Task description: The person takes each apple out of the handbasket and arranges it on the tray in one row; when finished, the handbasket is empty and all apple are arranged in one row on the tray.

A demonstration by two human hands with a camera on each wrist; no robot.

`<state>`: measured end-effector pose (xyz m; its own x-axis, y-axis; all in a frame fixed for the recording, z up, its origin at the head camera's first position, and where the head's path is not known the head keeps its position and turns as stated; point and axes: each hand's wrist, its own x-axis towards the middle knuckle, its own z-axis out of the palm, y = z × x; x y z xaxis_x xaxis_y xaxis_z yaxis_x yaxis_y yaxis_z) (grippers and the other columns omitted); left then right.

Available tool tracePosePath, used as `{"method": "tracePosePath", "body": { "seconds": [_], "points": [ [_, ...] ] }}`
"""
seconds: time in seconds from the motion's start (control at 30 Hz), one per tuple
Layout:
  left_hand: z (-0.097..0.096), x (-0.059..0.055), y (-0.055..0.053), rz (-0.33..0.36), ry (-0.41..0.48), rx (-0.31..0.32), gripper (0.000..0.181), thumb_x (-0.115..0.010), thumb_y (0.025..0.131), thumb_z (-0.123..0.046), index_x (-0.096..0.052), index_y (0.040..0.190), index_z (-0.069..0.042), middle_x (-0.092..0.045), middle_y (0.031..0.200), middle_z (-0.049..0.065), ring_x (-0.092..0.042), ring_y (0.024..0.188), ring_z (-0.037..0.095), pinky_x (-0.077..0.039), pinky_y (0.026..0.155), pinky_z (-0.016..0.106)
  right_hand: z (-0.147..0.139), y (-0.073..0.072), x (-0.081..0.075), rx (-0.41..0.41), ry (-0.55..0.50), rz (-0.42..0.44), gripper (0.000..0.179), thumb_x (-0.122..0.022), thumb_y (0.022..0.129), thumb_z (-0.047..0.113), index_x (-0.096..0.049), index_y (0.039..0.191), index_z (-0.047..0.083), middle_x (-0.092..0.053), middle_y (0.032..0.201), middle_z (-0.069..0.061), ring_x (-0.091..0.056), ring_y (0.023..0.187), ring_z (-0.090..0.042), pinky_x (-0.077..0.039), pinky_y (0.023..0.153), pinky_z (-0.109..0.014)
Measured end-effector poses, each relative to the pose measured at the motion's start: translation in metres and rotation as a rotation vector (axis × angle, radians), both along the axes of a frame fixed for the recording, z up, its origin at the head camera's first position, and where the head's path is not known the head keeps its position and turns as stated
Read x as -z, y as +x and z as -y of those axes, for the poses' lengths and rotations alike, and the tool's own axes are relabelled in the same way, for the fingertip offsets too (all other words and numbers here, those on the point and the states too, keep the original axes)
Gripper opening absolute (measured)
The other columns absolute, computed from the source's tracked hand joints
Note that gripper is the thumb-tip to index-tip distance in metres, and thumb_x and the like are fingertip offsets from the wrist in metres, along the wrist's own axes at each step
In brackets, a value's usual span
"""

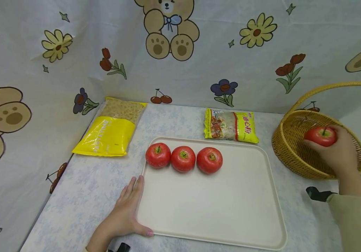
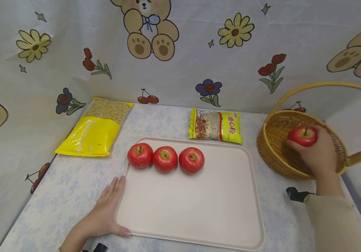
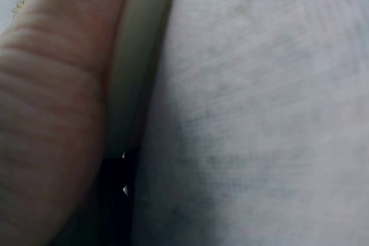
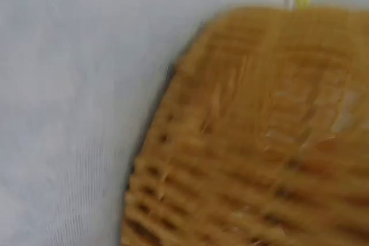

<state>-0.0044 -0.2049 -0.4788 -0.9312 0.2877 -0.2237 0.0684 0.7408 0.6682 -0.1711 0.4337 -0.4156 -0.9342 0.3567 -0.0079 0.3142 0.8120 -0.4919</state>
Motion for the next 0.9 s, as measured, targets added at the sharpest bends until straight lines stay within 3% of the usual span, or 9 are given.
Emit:
{"method": "tracePosePath", "body": {
  "seconds": [0.23, 0.33, 0.43, 0.67, 0.9],
  "points": [
    [0.000, -0.002, -0.003, 0.057, -0.018, 0.003, 0.163, -0.087, 0.039, -0.074, 0.007, 0.160, -0.019, 0.004, 0.169, 0.004, 0.011, 0.155, 0.029, 0.014, 0.123, 0.043, 0.059, 0.022, -0.029, -0.050, -0.042, -0.159, 0.096, -0.074, 0.084, 0.047, -0.021, 0.159, 0.019, -0.029, 0.159, -0.020, -0.029, 0.141, -0.048, -0.037, 0.098, -0.075],
    [0.001, -0.002, -0.004, 0.055, -0.021, 0.001, 0.164, -0.088, 0.038, -0.074, 0.006, 0.160, -0.019, 0.004, 0.169, 0.004, 0.010, 0.155, 0.029, 0.015, 0.123, 0.040, 0.087, 0.033, -0.041, -0.114, -0.051, -0.194, 0.094, -0.077, 0.084, 0.043, -0.023, 0.158, 0.024, -0.032, 0.157, -0.018, -0.031, 0.138, -0.045, -0.041, 0.094, -0.075],
    [0.001, -0.003, -0.004, 0.059, -0.026, -0.003, 0.164, -0.088, 0.038, -0.074, 0.007, 0.160, -0.019, 0.004, 0.169, 0.004, 0.010, 0.155, 0.029, 0.016, 0.123, 0.037, 0.114, 0.043, -0.048, -0.215, -0.047, -0.204, 0.094, -0.080, 0.082, 0.040, -0.026, 0.157, 0.020, -0.037, 0.151, -0.021, -0.035, 0.131, -0.045, -0.044, 0.088, -0.076],
    [0.001, -0.002, -0.003, 0.063, -0.045, -0.005, 0.165, -0.087, 0.037, -0.075, 0.007, 0.160, -0.019, 0.004, 0.169, 0.004, 0.010, 0.155, 0.029, 0.017, 0.122, 0.033, 0.167, 0.054, -0.038, -0.468, -0.090, -0.128, 0.098, -0.084, 0.077, 0.041, -0.031, 0.153, 0.010, -0.043, 0.142, -0.023, -0.044, 0.121, -0.044, -0.053, 0.082, -0.067],
    [-0.001, -0.003, -0.003, 0.082, -0.053, -0.011, 0.166, -0.088, 0.036, -0.073, 0.008, 0.160, -0.020, 0.005, 0.169, 0.003, 0.011, 0.155, 0.028, 0.015, 0.123, 0.037, 0.198, 0.056, -0.016, -0.571, -0.125, -0.018, 0.093, -0.085, 0.077, 0.039, -0.034, 0.150, 0.014, -0.045, 0.140, -0.015, -0.047, 0.124, -0.038, -0.054, 0.088, -0.062]
  ]
}}
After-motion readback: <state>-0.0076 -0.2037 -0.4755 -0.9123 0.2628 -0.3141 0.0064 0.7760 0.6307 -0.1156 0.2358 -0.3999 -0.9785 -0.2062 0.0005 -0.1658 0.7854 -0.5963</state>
